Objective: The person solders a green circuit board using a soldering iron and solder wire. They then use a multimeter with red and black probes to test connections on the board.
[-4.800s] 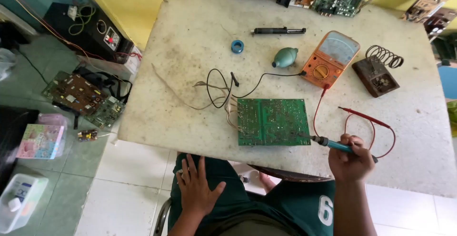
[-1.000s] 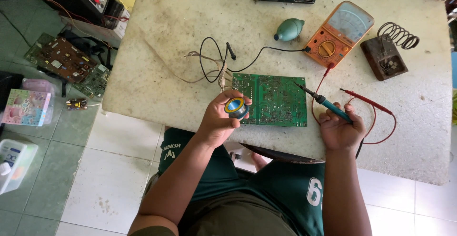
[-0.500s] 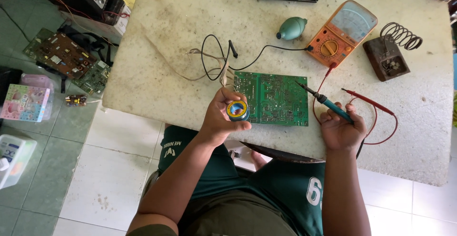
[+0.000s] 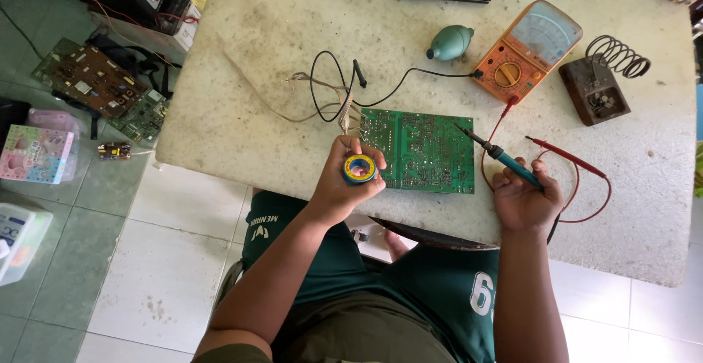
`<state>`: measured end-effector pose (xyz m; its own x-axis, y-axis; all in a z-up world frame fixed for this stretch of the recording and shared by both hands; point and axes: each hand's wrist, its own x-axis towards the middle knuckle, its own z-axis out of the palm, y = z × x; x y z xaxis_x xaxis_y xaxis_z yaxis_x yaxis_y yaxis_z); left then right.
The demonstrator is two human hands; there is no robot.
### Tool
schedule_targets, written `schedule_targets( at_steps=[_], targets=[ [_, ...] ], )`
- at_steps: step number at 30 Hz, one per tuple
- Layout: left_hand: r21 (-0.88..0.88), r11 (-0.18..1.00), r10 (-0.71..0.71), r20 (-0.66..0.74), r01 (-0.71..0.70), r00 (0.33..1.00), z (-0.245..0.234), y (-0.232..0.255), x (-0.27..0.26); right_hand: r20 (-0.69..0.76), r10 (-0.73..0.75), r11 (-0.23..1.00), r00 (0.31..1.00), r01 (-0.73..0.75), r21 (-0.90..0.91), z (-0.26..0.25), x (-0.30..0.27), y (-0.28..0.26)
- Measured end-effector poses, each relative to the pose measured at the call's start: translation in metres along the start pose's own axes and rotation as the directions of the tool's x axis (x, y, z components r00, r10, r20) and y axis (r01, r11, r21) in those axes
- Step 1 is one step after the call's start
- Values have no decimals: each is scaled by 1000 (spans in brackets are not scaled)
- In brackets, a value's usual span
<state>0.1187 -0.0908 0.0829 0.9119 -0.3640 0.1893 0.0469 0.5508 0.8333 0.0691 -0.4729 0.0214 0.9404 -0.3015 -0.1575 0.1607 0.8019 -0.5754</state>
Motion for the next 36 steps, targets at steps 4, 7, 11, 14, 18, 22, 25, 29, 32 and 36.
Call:
schedule_targets(
  at_steps=[4, 7, 11, 14, 18, 22, 25, 29, 32, 36],
  targets=[
    [30, 999, 44, -13, -43, 999, 3, 0, -1, -9, -4, 1000, 1000, 4, -5, 1, 0, 1],
    [123, 992, 44, -62, -36, 997, 3, 1, -1, 0, -6, 1000, 1000, 6, -1, -2, 1, 1],
    [159, 985, 71, -71, -59, 995, 2, 0, -2, -7, -1, 1000, 1000, 1, -13, -2, 1, 0],
    [173, 983, 78, -64, -66, 995, 7, 4, -1, -4, 2, 1000, 1000, -2, -15, -1, 1, 0],
    [200, 978, 73, -40, -64, 996, 10, 10, 0, -14, -1, 1000, 1000, 1, -5, -1, 2, 0],
    [219, 972, 93, -45, -81, 995, -2, -1, 9, -9, 2, 1000, 1000, -3, -19, -4, 4, 0],
    [242, 965, 118, -76, -96, 990, -15, -10, 21, -5, 3, 1000, 1000, -3, 7, -3, 3, 0],
    [301, 941, 178, -50, -155, 983, -24, -9, 40, -14, -6, 1000, 1000, 6, -2, -3, 2, 0],
    [520, 789, 408, -45, -328, 912, -43, -36, 44, -17, -11, 1000, 1000, 11, 8, 1, 3, 0],
    [758, 507, 616, 14, -410, 788, -59, -63, 29, -9, -2, 1000, 1000, 2, 15, -3, 4, 1]
  ],
)
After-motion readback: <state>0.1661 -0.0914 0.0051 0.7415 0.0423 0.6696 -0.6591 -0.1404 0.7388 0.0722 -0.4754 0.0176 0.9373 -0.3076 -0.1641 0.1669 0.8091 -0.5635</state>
